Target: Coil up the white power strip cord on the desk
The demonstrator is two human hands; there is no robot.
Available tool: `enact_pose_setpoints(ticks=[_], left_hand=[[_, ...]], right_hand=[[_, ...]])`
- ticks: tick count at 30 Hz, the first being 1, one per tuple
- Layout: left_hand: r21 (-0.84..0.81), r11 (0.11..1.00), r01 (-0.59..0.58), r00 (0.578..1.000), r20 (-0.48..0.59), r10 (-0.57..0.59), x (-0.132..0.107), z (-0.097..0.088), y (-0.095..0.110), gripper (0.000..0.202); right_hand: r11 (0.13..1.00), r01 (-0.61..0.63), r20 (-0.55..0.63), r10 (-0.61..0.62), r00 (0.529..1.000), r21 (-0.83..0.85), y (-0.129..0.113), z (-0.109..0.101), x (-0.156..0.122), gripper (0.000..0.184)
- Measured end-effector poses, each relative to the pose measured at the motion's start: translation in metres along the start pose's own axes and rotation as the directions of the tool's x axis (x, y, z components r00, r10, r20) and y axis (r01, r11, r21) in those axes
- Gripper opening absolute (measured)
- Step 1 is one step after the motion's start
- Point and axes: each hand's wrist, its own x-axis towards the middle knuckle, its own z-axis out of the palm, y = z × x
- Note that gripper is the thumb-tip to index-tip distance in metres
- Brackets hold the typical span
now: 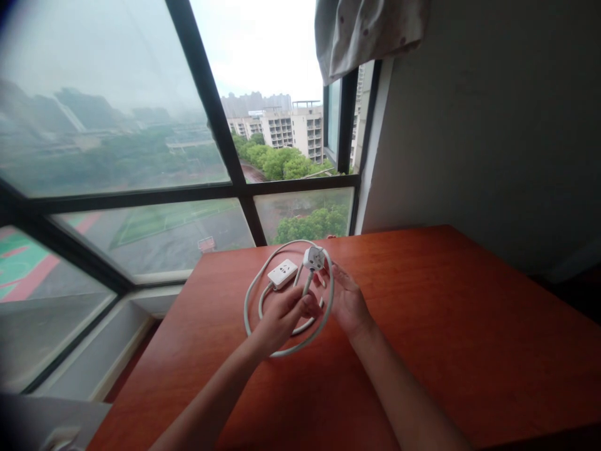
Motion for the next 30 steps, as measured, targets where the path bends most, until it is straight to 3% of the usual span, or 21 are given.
enact_pose_setpoints(ticks=[3, 6, 10, 13, 16, 18, 23, 27, 30], left_hand=[[0.036, 0.999, -0.020, 0.997, 0.077, 0.017, -0.003, 0.011, -0.002, 0.031], [-0.027, 0.998, 0.054, 0.987, 0.153, -0.049, -0.005, 0.018, -0.007, 0.035], [-0.103, 0.987, 0.121, 0.986, 0.124, -0.108, -0.004, 0.019, -0.009, 0.037], [-0.261, 0.951, 0.164, 0.984, 0.109, -0.140, -0.002, 0.015, 0.000, 0.039], [-0.463, 0.868, 0.178, 0.984, 0.082, -0.158, 0.000, 0.004, 0.012, 0.040], [-0.569, 0.813, 0.122, 0.991, 0.026, -0.131, 0.000, -0.009, 0.019, 0.036], [-0.747, 0.663, -0.044, 0.998, -0.066, -0.009, -0.006, -0.046, 0.038, 0.033], [-0.821, 0.559, -0.113, 0.993, -0.111, 0.038, -0.016, -0.063, 0.056, 0.032], [-0.863, 0.472, -0.179, 0.984, -0.150, 0.098, -0.021, -0.065, 0.072, 0.032]], right_hand=[[1.000, -0.007, -0.029, 0.007, 1.000, -0.014, 0.003, 0.002, -0.003, 0.032], [0.999, -0.043, -0.050, 0.041, 0.998, -0.020, 0.004, 0.004, -0.005, 0.034], [1.000, -0.009, -0.077, 0.011, 0.997, 0.023, 0.002, 0.011, -0.006, 0.038], [0.999, 0.050, -0.060, -0.050, 0.997, 0.008, 0.002, 0.013, -0.004, 0.040], [0.989, 0.059, -0.023, -0.063, 0.998, -0.134, 0.001, 0.009, -0.002, 0.040], [0.955, 0.068, -0.053, -0.087, 0.995, -0.289, 0.002, 0.002, 0.001, 0.036], [0.764, 0.146, -0.123, -0.283, 0.951, -0.628, 0.009, -0.019, 0.012, 0.028], [0.662, 0.181, -0.001, -0.265, 0.964, -0.727, 0.020, -0.015, 0.009, 0.025], [0.532, 0.369, 0.283, -0.238, 0.929, -0.762, 0.028, 0.010, -0.007, 0.034]])
